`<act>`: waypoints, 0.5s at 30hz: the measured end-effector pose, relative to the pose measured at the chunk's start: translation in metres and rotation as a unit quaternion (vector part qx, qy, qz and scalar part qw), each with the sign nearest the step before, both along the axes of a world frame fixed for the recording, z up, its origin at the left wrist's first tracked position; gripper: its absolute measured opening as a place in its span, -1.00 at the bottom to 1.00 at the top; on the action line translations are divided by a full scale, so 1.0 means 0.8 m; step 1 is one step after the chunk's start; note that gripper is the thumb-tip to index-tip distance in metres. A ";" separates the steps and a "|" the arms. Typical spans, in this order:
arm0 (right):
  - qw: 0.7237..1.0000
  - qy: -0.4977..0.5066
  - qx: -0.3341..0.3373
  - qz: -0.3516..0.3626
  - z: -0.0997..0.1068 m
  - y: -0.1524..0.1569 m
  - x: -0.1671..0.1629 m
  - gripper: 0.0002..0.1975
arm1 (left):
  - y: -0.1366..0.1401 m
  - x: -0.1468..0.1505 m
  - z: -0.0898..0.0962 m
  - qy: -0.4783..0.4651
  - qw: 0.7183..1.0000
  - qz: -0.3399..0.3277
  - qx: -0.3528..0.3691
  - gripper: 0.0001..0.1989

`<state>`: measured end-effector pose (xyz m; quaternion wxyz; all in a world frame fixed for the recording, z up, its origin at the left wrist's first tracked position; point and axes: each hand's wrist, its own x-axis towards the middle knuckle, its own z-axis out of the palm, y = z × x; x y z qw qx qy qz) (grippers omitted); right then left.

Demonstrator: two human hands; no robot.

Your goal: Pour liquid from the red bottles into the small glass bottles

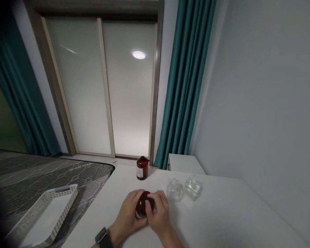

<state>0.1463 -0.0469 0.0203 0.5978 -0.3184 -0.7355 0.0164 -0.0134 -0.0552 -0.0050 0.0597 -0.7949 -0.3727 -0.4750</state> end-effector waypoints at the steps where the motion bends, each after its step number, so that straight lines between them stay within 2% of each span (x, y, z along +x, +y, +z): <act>1: 1.000 -0.018 0.010 -0.010 0.002 0.001 0.001 -0.89 | 0.000 0.000 0.000 0.005 1.000 0.006 0.005 -0.21; 4: 0.998 -0.052 -0.016 -0.016 0.003 0.006 0.004 -0.90 | 0.002 -0.004 0.002 0.020 1.000 0.018 0.005 -0.21; 7: 0.995 -0.082 -0.052 0.013 0.003 0.005 0.006 -0.90 | 0.005 -0.009 0.007 0.024 1.000 0.011 -0.005 -0.22; 11: 0.987 -0.139 -0.054 0.052 0.012 -0.003 0.011 -0.84 | 0.006 -0.015 0.014 0.027 0.999 -0.016 -0.032 -0.21; 15: 0.989 -0.129 -0.052 0.054 0.016 -0.008 0.019 -0.79 | 0.003 -0.013 0.018 0.043 0.998 -0.016 -0.045 -0.22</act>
